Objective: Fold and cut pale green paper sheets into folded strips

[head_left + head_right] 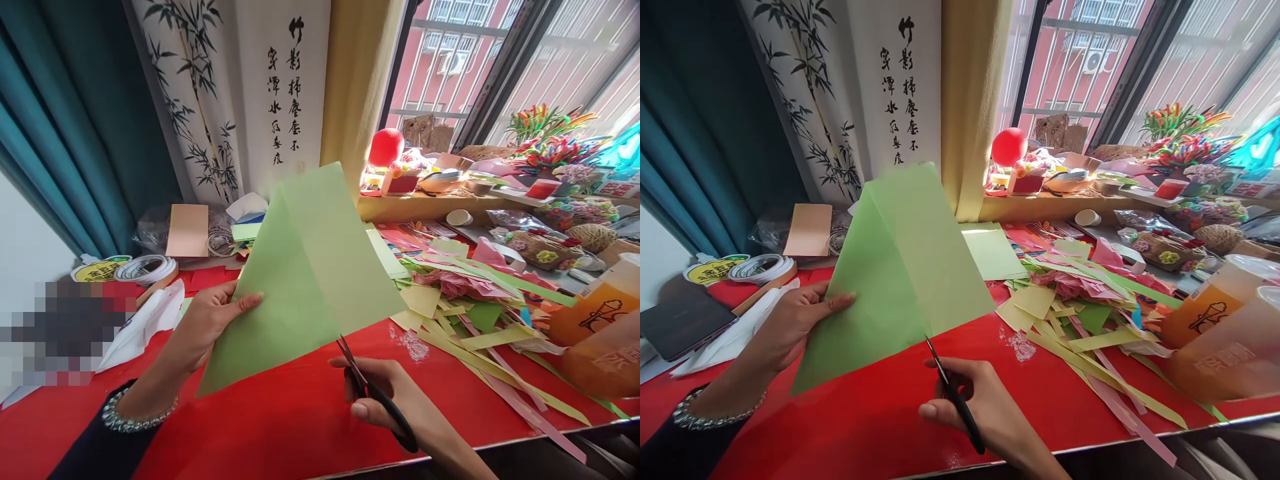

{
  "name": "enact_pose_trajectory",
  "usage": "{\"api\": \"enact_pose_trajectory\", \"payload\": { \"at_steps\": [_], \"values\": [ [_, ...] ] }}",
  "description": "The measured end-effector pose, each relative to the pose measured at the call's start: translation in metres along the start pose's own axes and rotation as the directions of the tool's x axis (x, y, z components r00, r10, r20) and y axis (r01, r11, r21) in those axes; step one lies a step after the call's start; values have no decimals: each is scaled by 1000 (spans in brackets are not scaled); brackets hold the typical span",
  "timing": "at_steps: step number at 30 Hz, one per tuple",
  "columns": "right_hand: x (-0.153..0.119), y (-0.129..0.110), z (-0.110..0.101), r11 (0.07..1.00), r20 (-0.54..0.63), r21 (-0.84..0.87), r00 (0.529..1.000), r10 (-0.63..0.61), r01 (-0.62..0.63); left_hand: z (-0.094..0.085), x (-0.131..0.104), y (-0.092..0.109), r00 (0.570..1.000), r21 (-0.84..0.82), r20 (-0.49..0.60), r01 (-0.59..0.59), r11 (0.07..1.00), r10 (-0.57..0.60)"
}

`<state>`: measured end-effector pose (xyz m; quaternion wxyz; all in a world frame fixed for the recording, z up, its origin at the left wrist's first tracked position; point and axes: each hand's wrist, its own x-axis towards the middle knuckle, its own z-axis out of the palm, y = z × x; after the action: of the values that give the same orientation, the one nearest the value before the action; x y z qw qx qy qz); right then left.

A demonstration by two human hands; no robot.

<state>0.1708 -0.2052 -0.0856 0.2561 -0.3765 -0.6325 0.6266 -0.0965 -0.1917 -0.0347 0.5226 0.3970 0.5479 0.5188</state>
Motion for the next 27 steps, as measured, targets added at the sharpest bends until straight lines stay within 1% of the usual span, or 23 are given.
{"api": "enact_pose_trajectory", "payload": {
  "at_steps": [4, 10, 15, 21, 27],
  "values": [
    [3, 0, 2, 1000, -27, -16, 999, -18, 17, -1, -2, 0, 1000, -16, 7, 6, 1000, -6],
    [4, 2, 3, 1000, -12, 14, 1000, -18, 18, -1, -3, -3, 1000, -3, 17, 13, 1000, -13],
    [4, 2, 5, 999, -26, 36, 1000, -2, 3, 1, -3, -4, 1000, 19, 22, 0, 1000, -1],
    [4, 7, 3, 999, -21, 33, 1000, -5, 6, 0, -3, -3, 1000, 52, 20, 6, 999, -7],
    [2, 6, 4, 1000, -23, 7, 1000, 10, -10, 1, -4, -4, 1000, 46, 23, 21, 999, -22]
  ]
}}
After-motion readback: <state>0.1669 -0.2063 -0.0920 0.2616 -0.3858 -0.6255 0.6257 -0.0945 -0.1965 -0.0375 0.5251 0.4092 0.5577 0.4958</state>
